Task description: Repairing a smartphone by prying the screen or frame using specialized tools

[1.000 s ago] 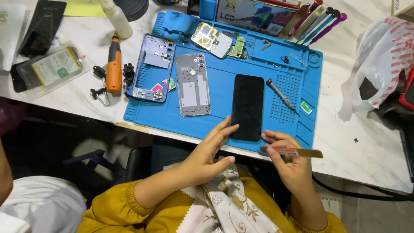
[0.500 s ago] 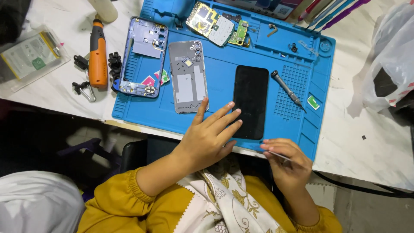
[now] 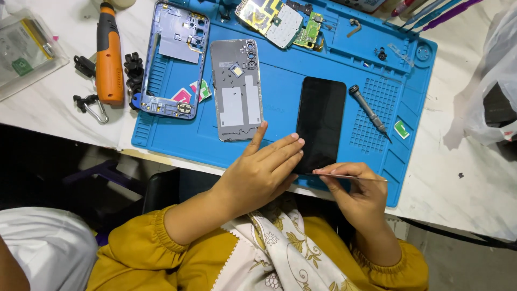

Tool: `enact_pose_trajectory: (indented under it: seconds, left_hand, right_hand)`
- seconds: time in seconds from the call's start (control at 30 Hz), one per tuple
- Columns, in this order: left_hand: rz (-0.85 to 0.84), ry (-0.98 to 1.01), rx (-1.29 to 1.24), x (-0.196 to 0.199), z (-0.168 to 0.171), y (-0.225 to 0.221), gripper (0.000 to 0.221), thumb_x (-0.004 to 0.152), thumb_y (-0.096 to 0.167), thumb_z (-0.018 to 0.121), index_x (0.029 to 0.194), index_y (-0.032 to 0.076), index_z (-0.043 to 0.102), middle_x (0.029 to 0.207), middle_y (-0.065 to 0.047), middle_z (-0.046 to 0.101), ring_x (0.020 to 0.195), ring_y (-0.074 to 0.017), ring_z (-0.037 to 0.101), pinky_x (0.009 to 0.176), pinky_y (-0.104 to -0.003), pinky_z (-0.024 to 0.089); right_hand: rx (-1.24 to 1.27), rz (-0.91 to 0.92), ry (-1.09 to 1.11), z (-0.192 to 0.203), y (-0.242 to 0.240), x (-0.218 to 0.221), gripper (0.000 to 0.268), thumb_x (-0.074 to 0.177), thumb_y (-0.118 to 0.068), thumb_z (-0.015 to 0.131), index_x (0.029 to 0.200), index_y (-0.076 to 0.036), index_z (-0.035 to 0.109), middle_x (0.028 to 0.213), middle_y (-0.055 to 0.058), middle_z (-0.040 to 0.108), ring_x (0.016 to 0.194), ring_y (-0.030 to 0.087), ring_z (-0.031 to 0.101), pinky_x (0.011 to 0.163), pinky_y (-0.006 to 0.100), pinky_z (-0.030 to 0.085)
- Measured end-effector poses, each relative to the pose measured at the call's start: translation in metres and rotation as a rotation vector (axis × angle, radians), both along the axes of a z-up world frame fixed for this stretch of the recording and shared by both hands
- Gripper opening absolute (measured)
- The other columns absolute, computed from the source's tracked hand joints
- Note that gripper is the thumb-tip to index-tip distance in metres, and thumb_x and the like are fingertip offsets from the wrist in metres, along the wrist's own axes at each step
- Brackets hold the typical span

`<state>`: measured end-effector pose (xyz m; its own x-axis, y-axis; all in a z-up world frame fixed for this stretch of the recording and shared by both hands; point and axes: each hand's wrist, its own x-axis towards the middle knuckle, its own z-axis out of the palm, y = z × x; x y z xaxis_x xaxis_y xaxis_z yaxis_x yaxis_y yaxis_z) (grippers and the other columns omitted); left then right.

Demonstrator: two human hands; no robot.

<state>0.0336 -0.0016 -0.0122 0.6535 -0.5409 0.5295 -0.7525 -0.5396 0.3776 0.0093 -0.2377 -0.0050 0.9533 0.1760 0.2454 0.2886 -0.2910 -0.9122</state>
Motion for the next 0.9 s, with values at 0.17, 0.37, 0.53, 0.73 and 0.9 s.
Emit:
enact_pose_trajectory:
  seconds: [0.17, 0.37, 0.53, 0.73, 0.9]
  left_hand:
    - [-0.004, -0.001, 0.006, 0.000, -0.002, 0.000, 0.024, 0.102, 0.012, 0.067, 0.122, -0.001, 0.069, 0.136, -0.016, 0.067, 0.134, -0.0308, 0.061, 0.120, -0.066, 0.028]
    - [-0.006, 0.005, 0.000, -0.001, -0.001, 0.000, 0.022, 0.102, 0.010, 0.067, 0.120, -0.002, 0.069, 0.136, -0.017, 0.067, 0.134, -0.0310, 0.060, 0.120, -0.065, 0.029]
    - [-0.014, 0.034, -0.022, 0.000, -0.001, -0.001, 0.022, 0.101, 0.007, 0.063, 0.120, -0.003, 0.068, 0.134, -0.017, 0.067, 0.133, -0.0311, 0.060, 0.120, -0.063, 0.032]
    - [-0.010, 0.057, -0.043, 0.001, 0.003, -0.001, 0.023, 0.101, 0.009, 0.061, 0.120, -0.004, 0.068, 0.133, -0.017, 0.068, 0.132, -0.0320, 0.061, 0.120, -0.061, 0.033]
    - [-0.020, 0.072, -0.047, 0.002, 0.002, -0.002, 0.026, 0.101, 0.007, 0.057, 0.122, -0.006, 0.066, 0.133, -0.019, 0.067, 0.132, -0.0337, 0.061, 0.121, -0.061, 0.032]
  right_hand:
    - [0.003, 0.039, -0.036, 0.000, 0.000, 0.001, 0.020, 0.090, 0.006, 0.073, 0.099, -0.004, 0.059, 0.094, 0.017, 0.075, 0.091, 0.028, 0.080, 0.088, 0.034, 0.067]
    - [-0.056, 0.117, -0.294, 0.004, 0.010, 0.001, 0.013, 0.092, 0.004, 0.071, 0.098, -0.005, 0.063, 0.095, 0.014, 0.076, 0.089, 0.030, 0.080, 0.080, 0.036, 0.066]
    - [-0.194, 0.213, -0.513, -0.002, 0.002, -0.004, 0.007, 0.098, -0.005, 0.063, 0.103, -0.003, 0.058, 0.100, 0.020, 0.075, 0.092, 0.034, 0.080, 0.077, 0.042, 0.064]
    - [-0.340, 0.396, -0.848, -0.012, -0.004, 0.002, 0.010, 0.092, 0.008, 0.066, 0.092, 0.010, 0.056, 0.102, 0.033, 0.070, 0.091, 0.046, 0.075, 0.070, 0.050, 0.070]
    - [-0.432, 0.365, -0.916, -0.016, -0.006, -0.004, 0.010, 0.089, 0.013, 0.069, 0.089, 0.009, 0.060, 0.106, 0.031, 0.069, 0.093, 0.044, 0.075, 0.075, 0.048, 0.070]
